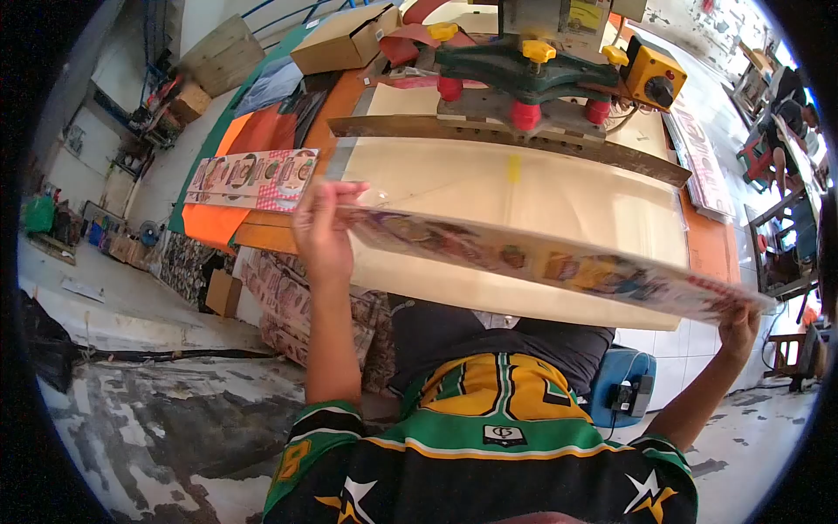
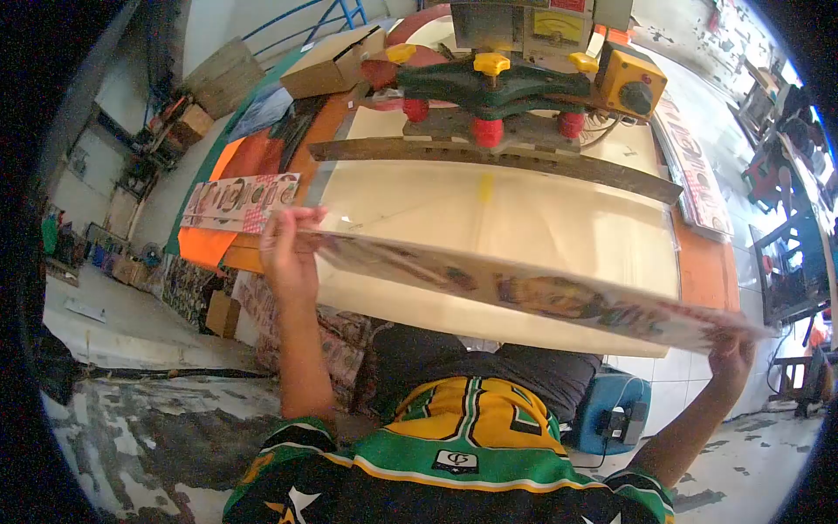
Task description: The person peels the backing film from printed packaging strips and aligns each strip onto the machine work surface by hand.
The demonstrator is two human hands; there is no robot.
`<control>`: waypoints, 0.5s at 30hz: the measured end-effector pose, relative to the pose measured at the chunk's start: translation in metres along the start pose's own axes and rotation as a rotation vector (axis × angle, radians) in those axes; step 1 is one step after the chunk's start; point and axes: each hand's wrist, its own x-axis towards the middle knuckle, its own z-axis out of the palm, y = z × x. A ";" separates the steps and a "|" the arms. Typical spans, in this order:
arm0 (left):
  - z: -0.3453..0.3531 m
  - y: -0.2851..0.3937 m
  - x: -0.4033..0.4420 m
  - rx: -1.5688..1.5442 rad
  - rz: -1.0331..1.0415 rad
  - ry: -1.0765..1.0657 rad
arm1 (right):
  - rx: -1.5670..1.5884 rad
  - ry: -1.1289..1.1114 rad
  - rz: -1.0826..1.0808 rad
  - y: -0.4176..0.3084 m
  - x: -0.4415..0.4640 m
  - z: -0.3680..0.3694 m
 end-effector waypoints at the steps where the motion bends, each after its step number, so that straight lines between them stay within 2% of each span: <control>1: -0.009 0.003 -0.002 0.001 0.000 0.001 | -0.115 0.033 0.029 -0.002 -0.007 0.019; 2: -0.021 0.006 -0.003 -0.039 0.044 0.079 | -0.115 0.034 0.030 -0.020 0.000 0.052; 3: -0.031 0.008 -0.005 -0.080 0.086 0.157 | -0.250 -0.197 -0.147 -0.051 0.014 0.095; 5: -0.048 0.012 -0.012 -0.178 0.095 0.226 | -0.385 -0.424 -0.323 -0.084 0.024 0.160; 6: -0.057 0.014 -0.016 -0.275 0.107 0.301 | -0.202 -0.453 -0.251 -0.091 0.024 0.184; 7: -0.071 0.013 -0.018 -0.276 0.105 0.300 | -0.123 -0.494 -0.228 -0.095 0.028 0.194; 9: -0.098 0.007 -0.023 -0.408 0.111 0.450 | 0.033 -0.572 -0.174 -0.104 0.034 0.212; 11: -0.114 0.010 -0.021 -0.499 0.079 0.517 | -0.062 -0.752 -0.303 -0.108 0.040 0.211; 13: -0.174 0.002 -0.004 -0.795 0.023 0.995 | -0.107 -0.848 -0.391 -0.116 0.045 0.209; 15: -0.259 -0.017 -0.013 -0.923 0.032 0.912 | -0.189 -0.609 -0.330 -0.124 0.036 0.186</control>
